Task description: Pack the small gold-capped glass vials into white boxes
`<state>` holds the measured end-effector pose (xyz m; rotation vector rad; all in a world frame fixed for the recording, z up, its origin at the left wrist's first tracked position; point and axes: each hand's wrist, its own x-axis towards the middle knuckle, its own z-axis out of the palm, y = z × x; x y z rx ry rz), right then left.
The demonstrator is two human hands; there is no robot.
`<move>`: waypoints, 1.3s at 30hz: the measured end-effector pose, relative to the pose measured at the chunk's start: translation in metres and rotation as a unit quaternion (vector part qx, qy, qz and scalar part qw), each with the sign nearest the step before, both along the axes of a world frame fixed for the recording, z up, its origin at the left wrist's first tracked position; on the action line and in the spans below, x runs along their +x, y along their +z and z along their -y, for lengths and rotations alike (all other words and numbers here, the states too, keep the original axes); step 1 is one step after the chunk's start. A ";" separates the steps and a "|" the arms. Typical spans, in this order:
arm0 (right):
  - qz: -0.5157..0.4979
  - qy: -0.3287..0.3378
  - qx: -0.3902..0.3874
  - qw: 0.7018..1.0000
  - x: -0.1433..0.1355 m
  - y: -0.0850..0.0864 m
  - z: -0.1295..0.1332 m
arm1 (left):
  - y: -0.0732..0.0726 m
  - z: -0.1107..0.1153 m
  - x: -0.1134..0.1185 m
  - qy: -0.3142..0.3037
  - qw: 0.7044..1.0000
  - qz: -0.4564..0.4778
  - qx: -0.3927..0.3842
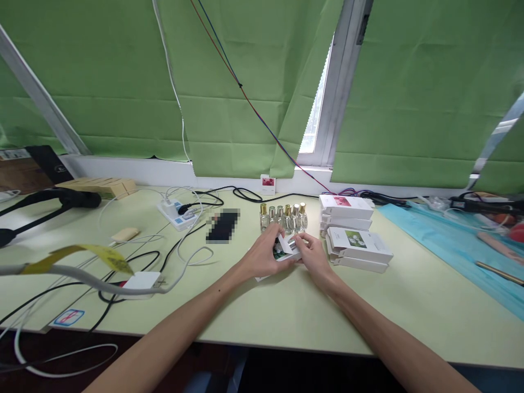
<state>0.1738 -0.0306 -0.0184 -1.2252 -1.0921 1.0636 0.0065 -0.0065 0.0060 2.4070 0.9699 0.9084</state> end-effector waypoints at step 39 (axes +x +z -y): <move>-0.054 0.117 -0.037 0.991 0.011 -0.002 -0.003 | 0.003 0.003 0.001 -0.004 1.000 -0.014 -0.010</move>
